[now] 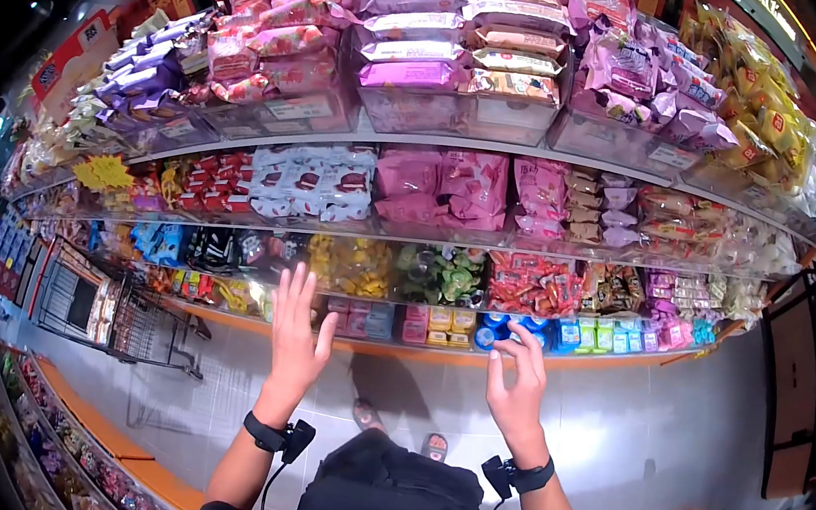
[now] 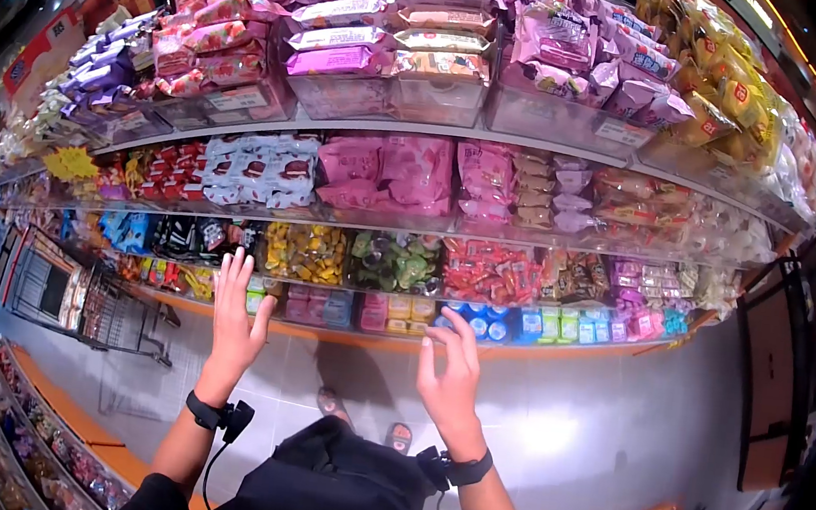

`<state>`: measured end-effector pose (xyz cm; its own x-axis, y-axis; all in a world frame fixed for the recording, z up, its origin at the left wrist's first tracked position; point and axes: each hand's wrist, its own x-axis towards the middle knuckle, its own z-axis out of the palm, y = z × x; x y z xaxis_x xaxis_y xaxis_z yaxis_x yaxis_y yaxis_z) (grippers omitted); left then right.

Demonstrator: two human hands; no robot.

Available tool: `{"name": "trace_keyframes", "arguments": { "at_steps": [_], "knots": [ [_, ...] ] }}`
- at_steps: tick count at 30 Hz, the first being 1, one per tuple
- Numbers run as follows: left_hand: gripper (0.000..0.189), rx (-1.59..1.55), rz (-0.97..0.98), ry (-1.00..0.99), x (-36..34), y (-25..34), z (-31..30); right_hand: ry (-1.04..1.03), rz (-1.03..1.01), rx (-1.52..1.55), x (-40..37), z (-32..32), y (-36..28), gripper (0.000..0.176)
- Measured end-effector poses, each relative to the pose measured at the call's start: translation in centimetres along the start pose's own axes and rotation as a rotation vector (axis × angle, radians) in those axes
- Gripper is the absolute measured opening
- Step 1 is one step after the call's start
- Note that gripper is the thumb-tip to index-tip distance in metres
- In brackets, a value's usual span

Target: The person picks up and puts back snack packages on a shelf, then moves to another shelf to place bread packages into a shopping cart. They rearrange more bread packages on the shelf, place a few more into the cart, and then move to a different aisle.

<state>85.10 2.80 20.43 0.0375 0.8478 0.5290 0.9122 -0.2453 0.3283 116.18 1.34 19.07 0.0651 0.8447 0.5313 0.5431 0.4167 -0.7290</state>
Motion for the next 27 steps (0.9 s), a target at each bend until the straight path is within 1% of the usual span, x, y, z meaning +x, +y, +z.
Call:
{"name": "trace_keyframes", "arguments": {
  "at_steps": [4, 5, 9, 12, 15, 18, 19, 21, 23, 24, 25, 26, 27],
  "knots": [
    [0.069, 0.062, -0.014, -0.038, -0.3, 0.0, -0.4, -0.012, 0.013, 0.056, 0.3, 0.3, -0.8, 0.019],
    [0.069, 0.090, -0.033, -0.060, -0.3, 0.1, -0.7, -0.023, -0.011, 0.055, 0.6, 0.7, -0.8, 0.022],
    [0.070, 0.044, -0.092, -0.020, -0.6, -1.7, -0.7, -0.096, -0.079, 0.049, 2.0, 3.1, -1.3, 0.028],
    [0.062, 0.084, -0.136, -0.029, -0.3, -3.1, -1.1, -0.160, -0.079, 0.101, 3.6, 5.6, -2.2, 0.030],
    [0.050, 0.119, -0.083, -0.014, 0.5, -5.7, -1.3, -0.200, -0.114, 0.086, 5.6, 8.5, -3.6, 0.032],
    [0.041, -0.119, -0.140, 0.072, 2.5, -8.8, -1.4, -0.206, -0.174, 0.083, 7.6, 12.2, -4.3, 0.035],
    [0.040, -0.155, -0.129, 0.133, 3.5, -10.2, -1.3, -0.203, -0.197, 0.079, 8.4, 13.7, -4.6, 0.035],
    [0.040, -0.225, -0.217, 0.109, 5.8, -13.2, -1.4, -0.191, -0.228, 0.053, 10.0, 16.6, -5.8, 0.039],
    [0.039, -0.296, -0.291, 0.068, 8.5, -16.6, -1.6, -0.322, -0.036, 0.031, 11.9, 19.5, -7.4, 0.042],
    [0.040, -0.299, -0.219, 0.077, 10.1, -18.1, -1.6, -0.380, 0.076, 0.021, 12.8, 20.9, -8.1, 0.043],
    [0.041, -0.308, -0.155, 0.086, 11.4, -19.4, -1.4, -0.230, -0.181, 0.023, 13.9, 22.9, -7.8, 0.050],
    [0.041, -0.320, -0.101, 0.092, 12.4, -20.3, -1.2, -0.234, -0.227, -0.027, 14.7, 24.2, -7.7, 0.051],
    [0.044, -0.250, 0.042, 0.078, 13.5, -20.9, -1.2, -0.239, -0.272, -0.075, 15.8, 25.5, -8.3, 0.053]
  ]
}}
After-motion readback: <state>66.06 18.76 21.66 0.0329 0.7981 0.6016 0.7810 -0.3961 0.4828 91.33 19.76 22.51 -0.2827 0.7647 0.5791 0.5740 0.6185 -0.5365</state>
